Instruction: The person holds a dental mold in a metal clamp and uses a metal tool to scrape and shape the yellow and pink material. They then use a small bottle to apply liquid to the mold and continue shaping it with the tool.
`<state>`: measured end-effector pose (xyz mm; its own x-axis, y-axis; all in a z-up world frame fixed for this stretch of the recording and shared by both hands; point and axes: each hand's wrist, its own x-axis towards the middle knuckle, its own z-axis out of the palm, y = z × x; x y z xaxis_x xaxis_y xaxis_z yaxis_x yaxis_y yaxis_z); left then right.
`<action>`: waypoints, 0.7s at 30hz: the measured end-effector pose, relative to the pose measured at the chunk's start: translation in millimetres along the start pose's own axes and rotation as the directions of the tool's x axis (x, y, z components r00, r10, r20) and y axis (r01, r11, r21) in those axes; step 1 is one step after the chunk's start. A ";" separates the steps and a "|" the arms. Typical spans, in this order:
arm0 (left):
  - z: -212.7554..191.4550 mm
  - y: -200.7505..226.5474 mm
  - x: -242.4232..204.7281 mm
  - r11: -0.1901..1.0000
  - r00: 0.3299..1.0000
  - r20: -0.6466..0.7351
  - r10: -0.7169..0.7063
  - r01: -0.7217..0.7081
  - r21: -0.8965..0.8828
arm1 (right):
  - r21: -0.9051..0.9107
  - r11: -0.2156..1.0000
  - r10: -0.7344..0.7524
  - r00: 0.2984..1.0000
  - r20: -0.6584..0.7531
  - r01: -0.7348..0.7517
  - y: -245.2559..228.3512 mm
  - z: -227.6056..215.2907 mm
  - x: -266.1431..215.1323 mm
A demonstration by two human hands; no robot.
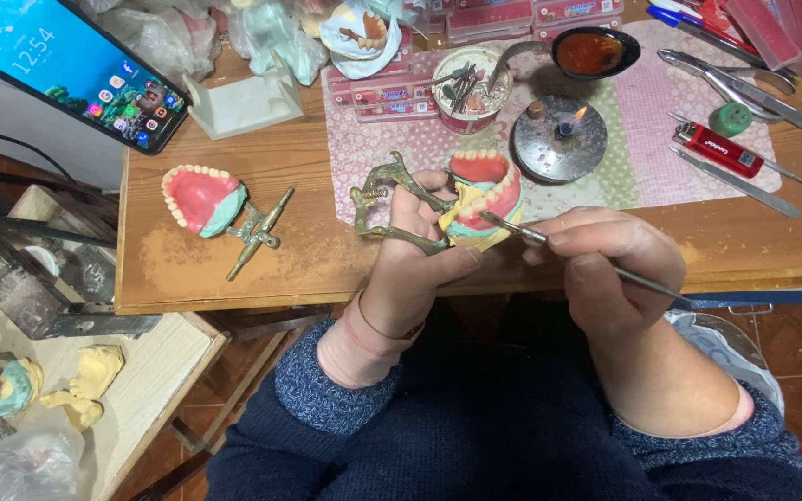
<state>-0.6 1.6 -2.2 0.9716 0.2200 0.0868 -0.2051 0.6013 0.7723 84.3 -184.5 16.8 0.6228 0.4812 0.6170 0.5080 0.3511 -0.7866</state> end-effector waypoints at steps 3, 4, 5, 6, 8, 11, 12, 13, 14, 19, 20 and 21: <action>-0.4 1.6 -0.8 1.000 1.000 0.008 -0.001 0.001 -0.002 | -0.098 0.993 -0.054 0.997 0.053 0.059 -2.0 -1.1 3.9; -1.0 1.0 -0.7 1.000 1.000 0.009 -0.002 0.002 -0.002 | -0.099 0.993 -0.055 0.997 0.051 0.059 -0.7 -1.2 3.4; -1.5 0.6 -0.7 1.000 1.000 0.021 0.005 -0.005 -0.016 | -0.058 0.997 -0.053 0.998 0.031 0.055 0.5 -1.2 3.2; -2.2 0.3 -0.6 0.999 0.999 0.032 0.012 -0.011 -0.030 | -0.016 0.999 -0.052 0.999 0.010 0.052 1.8 -1.1 3.1; -1.7 1.4 -0.7 1.000 1.000 0.022 -0.005 0.006 -0.023 | -0.029 0.997 -0.071 0.997 0.038 0.072 1.8 -1.8 4.9; 0.3 2.8 -1.2 0.999 1.000 0.009 -0.026 0.026 -0.034 | -0.019 0.996 -0.083 0.995 0.049 0.084 4.2 -3.2 4.4; 1.1 3.4 -1.4 0.998 1.000 0.006 -0.027 0.028 -0.051 | 0.003 0.997 -0.078 0.996 0.032 0.078 5.5 -3.6 3.8; 0.5 2.7 -1.3 0.998 1.000 0.007 -0.027 0.028 -0.050 | 0.003 0.997 -0.078 0.996 0.031 0.078 5.9 -4.1 3.3; -0.2 2.0 -1.3 0.999 1.000 0.012 -0.018 0.018 -0.040 | 0.014 0.998 -0.069 0.997 0.026 0.068 6.3 -4.5 2.7; -2.7 0.0 -1.9 0.998 1.000 0.021 -0.012 0.013 -0.058 | -0.097 0.989 -0.105 0.993 0.054 0.110 7.3 -6.3 2.5; -4.2 -1.1 -1.8 0.998 0.999 0.034 0.001 0.001 -0.055 | -0.027 0.996 -0.084 0.996 0.023 0.085 9.8 -6.9 1.2; -5.5 -2.4 -1.5 0.999 0.999 0.048 0.014 -0.012 -0.053 | 0.043 0.997 -0.061 0.998 -0.006 0.061 12.3 -7.7 0.1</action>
<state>-2.3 4.0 -7.7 0.9731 0.1915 0.1278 -0.2224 0.6386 0.7367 95.2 -186.3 7.4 0.5940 0.4544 0.6639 0.5192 0.4138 -0.7478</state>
